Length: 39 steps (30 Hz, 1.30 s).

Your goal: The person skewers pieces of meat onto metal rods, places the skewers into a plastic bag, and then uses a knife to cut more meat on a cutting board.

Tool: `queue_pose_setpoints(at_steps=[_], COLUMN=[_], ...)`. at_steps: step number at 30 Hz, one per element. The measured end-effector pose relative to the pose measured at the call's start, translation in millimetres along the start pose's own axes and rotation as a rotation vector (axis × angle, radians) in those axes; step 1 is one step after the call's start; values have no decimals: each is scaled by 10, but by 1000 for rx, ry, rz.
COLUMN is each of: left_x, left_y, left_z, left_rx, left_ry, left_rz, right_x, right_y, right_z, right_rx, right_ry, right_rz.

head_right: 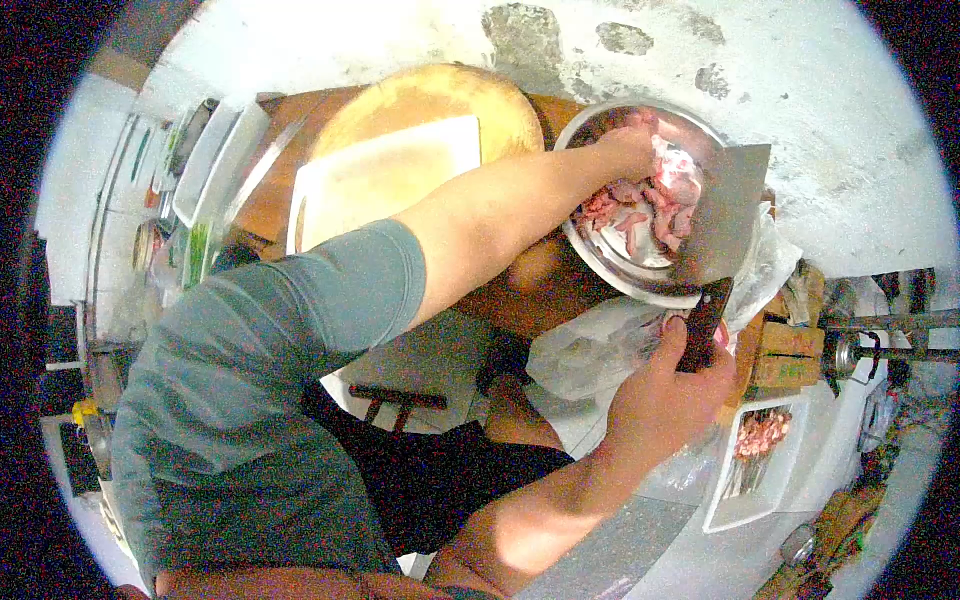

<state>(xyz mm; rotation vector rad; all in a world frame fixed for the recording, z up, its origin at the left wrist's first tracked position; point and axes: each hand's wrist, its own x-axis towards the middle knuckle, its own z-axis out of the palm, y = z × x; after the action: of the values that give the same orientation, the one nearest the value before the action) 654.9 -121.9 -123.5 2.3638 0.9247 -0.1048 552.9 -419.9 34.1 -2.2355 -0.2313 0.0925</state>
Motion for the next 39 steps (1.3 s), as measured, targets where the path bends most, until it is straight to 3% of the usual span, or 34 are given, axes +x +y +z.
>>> queue_pose_setpoints(at_steps=[1, 4, 7, 10, 13, 17, 22, 25, 30, 33, 39], left_x=[-50, 25, 169, 49, -191, -554, -1043, -1458, -2230, -2678, -3357], left_y=[37, -35, -159, -166, -84, -293, -946, -1381, -1855, -2084, -2475], left_z=[-74, 163, 266, 182, -257, -673, -1181, -1445, -1723, -1883, -1934], left_rx=[-22, 163, 45, -88, -320, -1093, -1716, -1765, -1480, -994, -185], left_ry=[-70, 180, 142, 263, 158, -64, -187, -181, 128, 378, 604], left_rz=[-14, 86, 216, 363, 272, 206, 109, 165, 182, 195, 360], right_x=[4, -15, -40, -22, 13, 31, -39, -86, -303, -452, -637], right_y=[14, 13, -20, -35, 11, 53, -53, -31, -195, -232, -270], right_z=[16, 13, -11, -18, 3, -22, -10, 93, 155, 280, 530], right_rx=[26, -6, 8, 30, 130, -25, 90, -51, -10, -78, -2], right_ry=[13, 22, 1, -4, -16, -22, -146, -54, -157, -125, -285], right_rz=[-27, -52, -9, 14, 79, 11, 76, -162, -241, -341, -431])
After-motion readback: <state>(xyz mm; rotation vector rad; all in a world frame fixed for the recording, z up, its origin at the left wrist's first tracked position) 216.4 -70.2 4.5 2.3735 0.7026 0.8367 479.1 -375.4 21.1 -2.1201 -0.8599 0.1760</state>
